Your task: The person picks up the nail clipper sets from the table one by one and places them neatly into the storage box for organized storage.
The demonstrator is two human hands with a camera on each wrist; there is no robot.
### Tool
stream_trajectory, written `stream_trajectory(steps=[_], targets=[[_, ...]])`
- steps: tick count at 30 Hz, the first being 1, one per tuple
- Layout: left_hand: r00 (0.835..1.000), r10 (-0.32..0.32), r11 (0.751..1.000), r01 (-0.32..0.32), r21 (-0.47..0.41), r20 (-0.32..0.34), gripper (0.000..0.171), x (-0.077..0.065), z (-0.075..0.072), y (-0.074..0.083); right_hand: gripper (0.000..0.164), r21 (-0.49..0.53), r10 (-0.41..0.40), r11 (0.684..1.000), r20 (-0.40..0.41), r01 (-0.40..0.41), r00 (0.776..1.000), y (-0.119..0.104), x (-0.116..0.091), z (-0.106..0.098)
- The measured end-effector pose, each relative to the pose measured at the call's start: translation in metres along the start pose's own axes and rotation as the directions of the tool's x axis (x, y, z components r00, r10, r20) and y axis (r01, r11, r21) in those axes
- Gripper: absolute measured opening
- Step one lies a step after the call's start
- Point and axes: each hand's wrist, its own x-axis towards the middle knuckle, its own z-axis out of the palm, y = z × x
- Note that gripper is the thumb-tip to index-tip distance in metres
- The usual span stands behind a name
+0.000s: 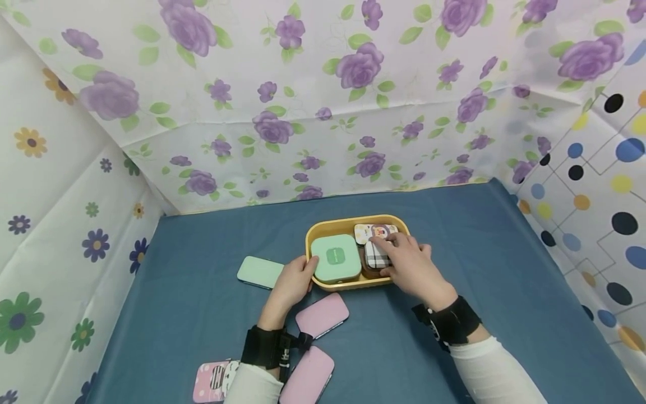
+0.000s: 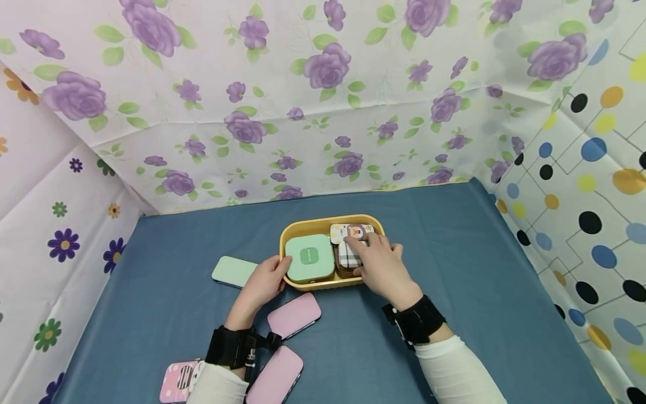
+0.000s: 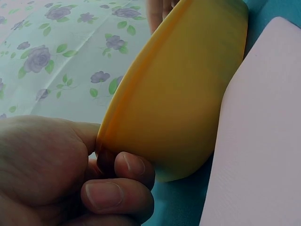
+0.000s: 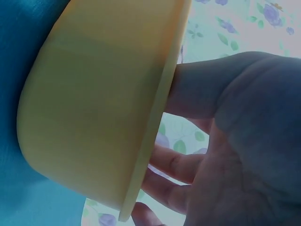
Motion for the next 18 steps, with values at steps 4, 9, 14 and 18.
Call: stream_trajectory(steps=[4,9,14,18], targets=[[1.000,0.003,1.000,-0.002,-0.004,0.003,0.042,0.0005,-0.0007,-0.0006,0.072,0.003,-0.020,1.000,0.007,0.020,1.000,-0.0003,0.0014,-0.0019],[1.000,0.004,1.000,-0.004,-0.006,0.001,0.042,0.0003,-0.0013,0.0011,0.072,-0.005,-0.060,0.998,0.004,0.060,0.998,0.0001,0.0031,-0.0046],[1.000,0.011,1.000,-0.011,-0.012,0.002,0.042,0.0005,-0.0009,0.0008,0.072,-0.006,-0.069,0.998,0.017,0.069,0.997,-0.0008,0.0043,-0.0072],[1.000,0.010,1.000,-0.010,-0.019,0.005,0.042,0.0001,-0.0009,0.0001,0.068,-0.010,-0.073,0.997,0.021,0.073,0.997,-0.0015,0.0053,-0.0081]])
